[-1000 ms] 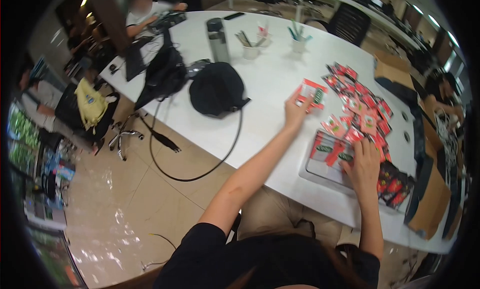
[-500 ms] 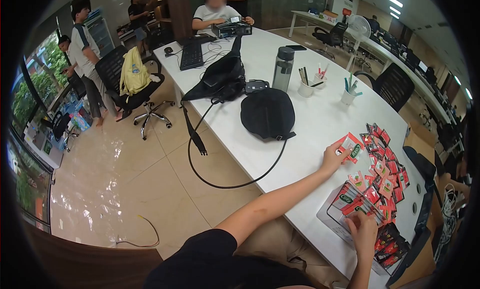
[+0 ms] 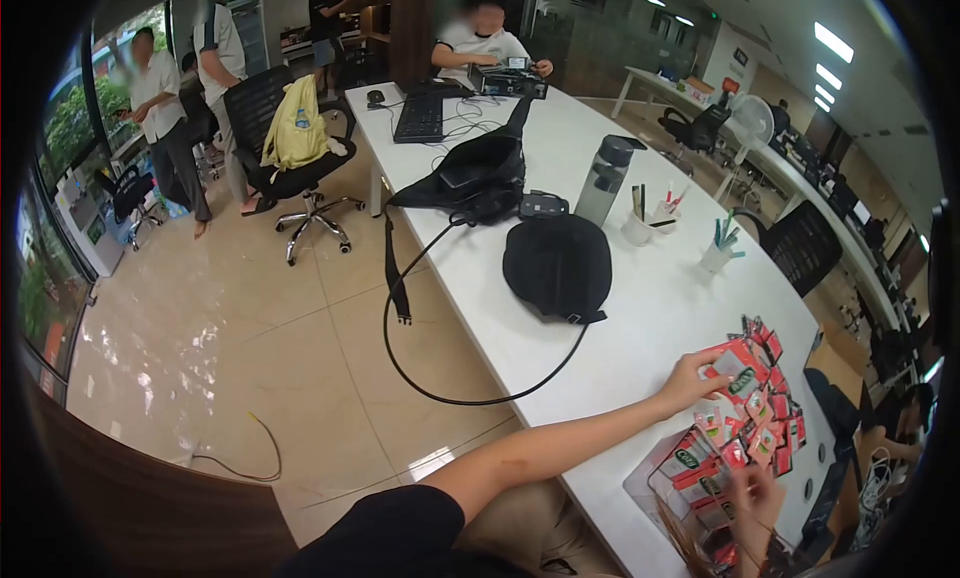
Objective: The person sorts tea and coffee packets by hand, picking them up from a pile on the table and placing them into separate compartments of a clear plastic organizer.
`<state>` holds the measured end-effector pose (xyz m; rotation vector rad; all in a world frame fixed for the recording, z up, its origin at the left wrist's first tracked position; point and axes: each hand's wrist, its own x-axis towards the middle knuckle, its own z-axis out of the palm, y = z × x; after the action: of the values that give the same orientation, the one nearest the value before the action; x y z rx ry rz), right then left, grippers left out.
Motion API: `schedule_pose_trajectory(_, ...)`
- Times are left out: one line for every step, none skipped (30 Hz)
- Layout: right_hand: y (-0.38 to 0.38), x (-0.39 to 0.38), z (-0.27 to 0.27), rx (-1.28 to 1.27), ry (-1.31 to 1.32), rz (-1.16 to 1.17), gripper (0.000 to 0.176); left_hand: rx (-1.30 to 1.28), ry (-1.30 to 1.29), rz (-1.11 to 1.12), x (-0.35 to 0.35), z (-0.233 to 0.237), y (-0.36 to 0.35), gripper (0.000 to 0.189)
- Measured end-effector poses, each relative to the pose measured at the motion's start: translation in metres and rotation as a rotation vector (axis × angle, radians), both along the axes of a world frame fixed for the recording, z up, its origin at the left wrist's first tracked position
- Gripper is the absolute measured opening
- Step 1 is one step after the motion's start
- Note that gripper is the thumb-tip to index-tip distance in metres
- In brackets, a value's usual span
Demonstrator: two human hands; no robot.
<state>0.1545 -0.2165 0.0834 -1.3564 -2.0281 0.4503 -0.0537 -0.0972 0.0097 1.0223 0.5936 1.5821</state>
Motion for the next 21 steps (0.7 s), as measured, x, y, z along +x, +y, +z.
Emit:
schedule_pose_trajectory(-0.003, -0.027, 0.035, 0.019, 0.023, -0.1, 0.011, 0.018, 0.015, -0.104, -0.001, 0.003, -0.004, 0.03)
schedule_pose_trajectory(0.02, -0.011, 0.03, 0.184, 0.001, -0.045, 0.009, 0.039, 0.029, -0.134, 0.001, 0.002, -0.009, 0.028)
schedule_pose_trajectory(0.03, -0.024, 0.037, 0.196, 0.142, -0.046, 0.019, 0.068, 0.048, -0.161, 0.001, 0.002, -0.011, 0.027)
schedule_pose_trajectory(0.035, -0.044, 0.044, 0.342, 0.156, -0.12, 0.025, 0.108, 0.073, -0.189, 0.0, 0.003, -0.009, 0.025)
schedule_pose_trajectory(0.051, -0.042, 0.039, 0.385, 0.137, -0.104, 0.024, 0.137, 0.05, -0.208, 0.003, 0.003, -0.009, 0.022)
schedule_pose_trajectory(0.062, -0.037, 0.037, 0.254, 0.162, -0.064, 0.024, 0.131, 0.077, -0.231, 0.004, 0.002, -0.009, 0.023)
schedule_pose_trajectory(0.072, -0.033, 0.037, 0.128, 0.183, -0.024, 0.024, 0.129, 0.102, -0.253, 0.004, 0.004, -0.01, 0.023)
schedule_pose_trajectory(0.079, -0.03, 0.036, -0.004, 0.201, 0.017, 0.025, 0.123, 0.122, -0.275, 0.003, 0.004, -0.012, 0.023)
schedule_pose_trajectory(0.085, -0.029, 0.033, -0.053, 0.186, -0.011, 0.022, 0.06, 0.168, -0.341, -0.001, 0.005, -0.012, 0.024)
schedule_pose_trajectory(0.089, -0.028, 0.028, -0.042, 0.18, 0.009, 0.021, 0.083, 0.16, -0.317, -0.001, 0.003, -0.01, 0.024)
schedule_pose_trajectory(0.095, -0.025, 0.024, -0.028, 0.173, 0.018, 0.02, 0.109, 0.152, -0.305, 0.001, 0.001, -0.007, 0.024)
schedule_pose_trajectory(0.097, -0.02, 0.023, -0.018, 0.165, 0.02, 0.019, 0.131, 0.141, -0.298, 0.006, -0.002, -0.004, 0.024)
schedule_pose_trajectory(0.093, -0.024, 0.027, -0.009, 0.254, 0.052, 0.02, 0.116, 0.119, -0.262, 0.005, 0.008, -0.012, 0.023)
schedule_pose_trajectory(0.085, -0.033, 0.03, -0.008, 0.352, 0.073, 0.02, 0.077, 0.09, -0.301, 0.008, 0.002, -0.009, 0.023)
schedule_pose_trajectory(0.08, -0.034, 0.032, -0.017, 0.282, 0.064, 0.022, 0.16, 0.175, -0.286, 0.004, 0.004, -0.01, 0.024)
schedule_pose_trajectory(0.075, -0.032, 0.035, -0.019, 0.207, 0.057, 0.023, 0.154, 0.167, -0.283, 0.005, 0.004, -0.01, 0.025)
schedule_pose_trajectory(0.067, -0.033, 0.039, -0.016, 0.182, 0.012, 0.022, 0.183, 0.161, -0.294, 0.006, 0.003, -0.008, 0.027)
schedule_pose_trajectory(0.06, -0.036, 0.042, -0.012, 0.154, -0.019, 0.021, 0.128, 0.174, -0.365, 0.002, 0.007, -0.01, 0.029)
schedule_pose_trajectory(0.053, -0.037, 0.045, 0.043, 0.152, -0.041, 0.017, 0.112, 0.173, -0.375, 0.0, 0.008, -0.011, 0.029)
schedule_pose_trajectory(0.047, -0.033, 0.048, 0.117, 0.146, -0.056, 0.017, 0.091, 0.17, -0.382, -0.003, 0.007, -0.012, 0.029)
schedule_pose_trajectory(0.041, -0.028, 0.052, 0.193, 0.138, -0.068, 0.017, 0.076, 0.19, -0.318, -0.004, 0.006, -0.009, 0.028)
